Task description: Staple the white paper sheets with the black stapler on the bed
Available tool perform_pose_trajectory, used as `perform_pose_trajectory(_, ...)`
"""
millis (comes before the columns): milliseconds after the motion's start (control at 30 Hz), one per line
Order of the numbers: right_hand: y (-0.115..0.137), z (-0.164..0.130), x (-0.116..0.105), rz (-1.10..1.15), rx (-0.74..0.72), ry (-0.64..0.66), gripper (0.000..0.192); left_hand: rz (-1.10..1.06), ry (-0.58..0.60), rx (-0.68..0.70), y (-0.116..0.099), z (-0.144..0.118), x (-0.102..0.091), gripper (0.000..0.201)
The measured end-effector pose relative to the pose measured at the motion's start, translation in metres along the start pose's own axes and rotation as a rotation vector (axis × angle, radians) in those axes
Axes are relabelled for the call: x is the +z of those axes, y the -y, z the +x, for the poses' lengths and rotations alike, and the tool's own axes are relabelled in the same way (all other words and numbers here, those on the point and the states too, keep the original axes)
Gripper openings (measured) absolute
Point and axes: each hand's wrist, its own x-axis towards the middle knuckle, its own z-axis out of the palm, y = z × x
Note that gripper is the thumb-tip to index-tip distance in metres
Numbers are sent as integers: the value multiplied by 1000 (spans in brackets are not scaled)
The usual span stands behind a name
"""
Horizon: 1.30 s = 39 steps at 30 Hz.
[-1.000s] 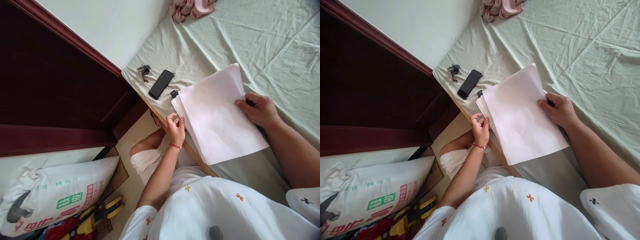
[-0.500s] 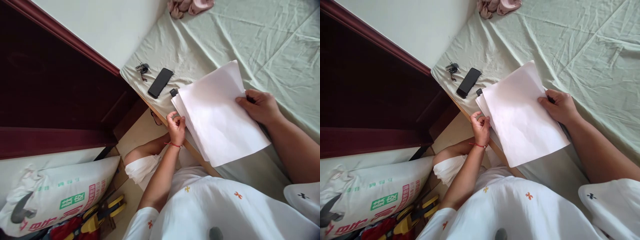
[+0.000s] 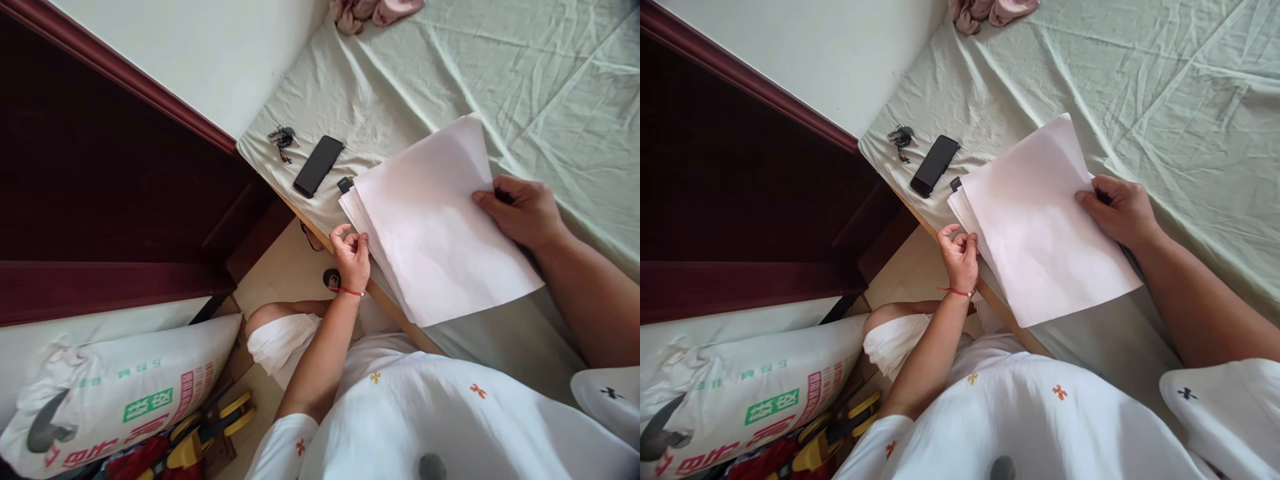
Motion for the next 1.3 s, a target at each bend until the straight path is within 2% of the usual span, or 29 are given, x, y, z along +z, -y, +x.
perform_pose_trajectory(167, -4, 2, 1, 26, 27, -53, 26, -38, 2, 22, 2, 0, -1, 50)
perform_pose_trajectory(600, -5, 4, 2, 28, 8, -18, 28, -74, 32, 35, 5, 0, 0, 47)
perform_pose_trajectory(933, -7, 6, 2, 37, -25, -19, 31, 7, 12, 37, 3, 2, -1, 46)
perform_pose_trajectory(1300, -13, 8, 4, 32, -41, -6, 27, -69, 37, 69, 14, 3, -2, 44)
